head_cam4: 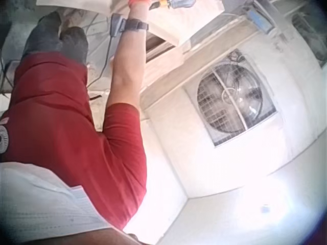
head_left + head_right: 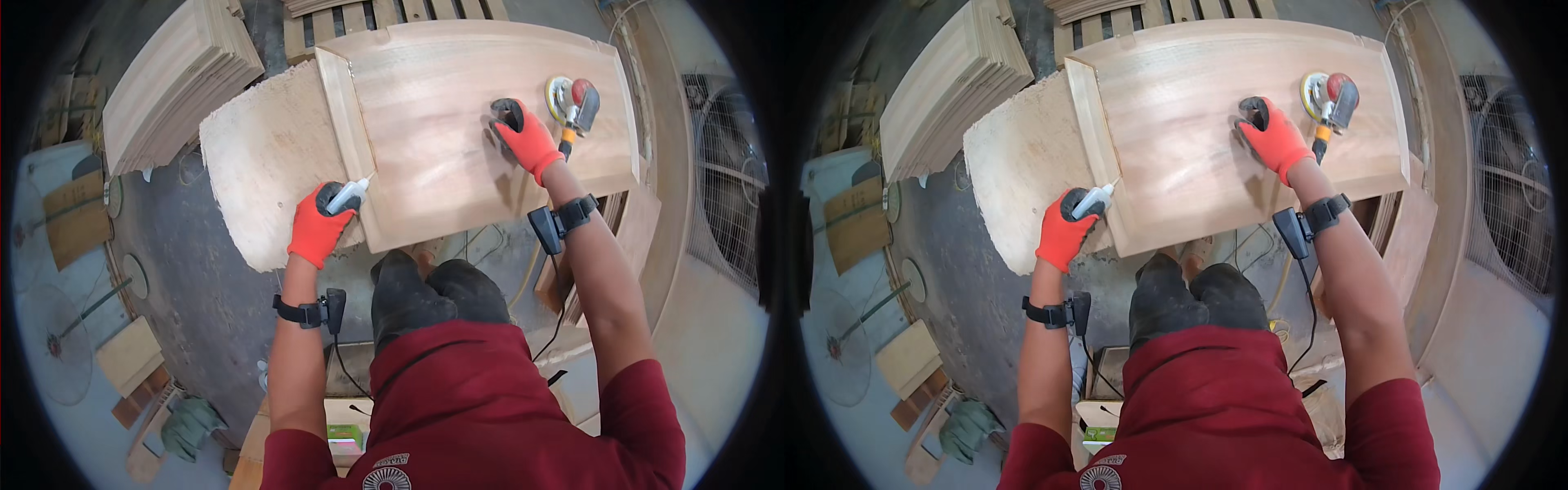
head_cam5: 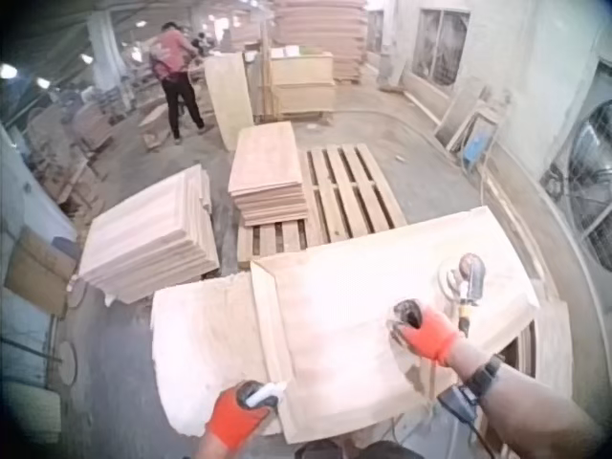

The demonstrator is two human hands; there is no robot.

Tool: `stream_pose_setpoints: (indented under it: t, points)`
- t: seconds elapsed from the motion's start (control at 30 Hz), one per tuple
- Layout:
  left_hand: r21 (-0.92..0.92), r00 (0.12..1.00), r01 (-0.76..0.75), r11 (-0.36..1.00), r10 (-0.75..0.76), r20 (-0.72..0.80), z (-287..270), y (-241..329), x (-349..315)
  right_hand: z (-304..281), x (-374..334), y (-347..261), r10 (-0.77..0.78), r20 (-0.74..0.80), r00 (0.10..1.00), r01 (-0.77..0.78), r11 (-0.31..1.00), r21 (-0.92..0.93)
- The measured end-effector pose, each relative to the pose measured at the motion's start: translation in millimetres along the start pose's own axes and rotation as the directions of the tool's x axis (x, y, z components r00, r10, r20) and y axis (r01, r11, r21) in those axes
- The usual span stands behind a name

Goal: The person uses a handheld orbital sander to smooth the surface of a large wooden board. They apply a liquid from a spray bottle to the wood and continue sanding the surface. The person briefly walks to a nearby table to pick up a sanding disc before returning to the board to resume sanding.

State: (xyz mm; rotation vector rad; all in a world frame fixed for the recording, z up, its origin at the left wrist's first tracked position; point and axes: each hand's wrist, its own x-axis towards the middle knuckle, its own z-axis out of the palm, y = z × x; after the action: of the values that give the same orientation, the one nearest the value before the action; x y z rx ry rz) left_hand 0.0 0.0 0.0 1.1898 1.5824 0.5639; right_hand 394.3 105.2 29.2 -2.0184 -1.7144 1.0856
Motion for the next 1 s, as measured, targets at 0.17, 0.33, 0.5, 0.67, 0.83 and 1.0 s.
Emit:
stream_pose_setpoints:
  t: [0.17,0.33,0.5,0.67,0.83,1.0]
  points:
    - [0.007,0.997,-0.071,0.997,0.071,-0.023,7.6,-10.5,-11.2,-1.1,-51.7,26.8,-0.184,-0.102,0.978,0.208,0.918,0.338]
    - [-0.066,1.000,0.006,0.998,-0.004,0.026,12.0,-7.3,-33.1,-9.0,-124.7,41.6,-0.011,-0.048,0.999,0.034,0.864,0.502]
    - [-0.013,0.999,-0.031,0.999,0.031,0.043,12.6,-18.2,-42.6,-14.6,-171.7,51.3,0.050,-0.043,0.998,-0.004,0.704,0.710]
    - [0.000,0.998,-0.055,0.998,0.055,0.028,19.7,-24.3,-57.2,-16.4,-199.0,61.6,0.043,-0.039,0.998,-0.001,0.687,0.726]
    - [0.045,0.997,-0.060,0.997,0.058,0.045,21.4,-28.6,-67.6,-9.4,-209.1,72.9,0.034,-0.032,0.999,-0.002,0.712,0.702]
    - [0.095,0.997,-0.060,0.994,0.055,0.048,23.5,-31.9,-77.3,-2.7,-214.4,78.1,0.032,-0.008,0.999,-0.018,0.731,0.683]
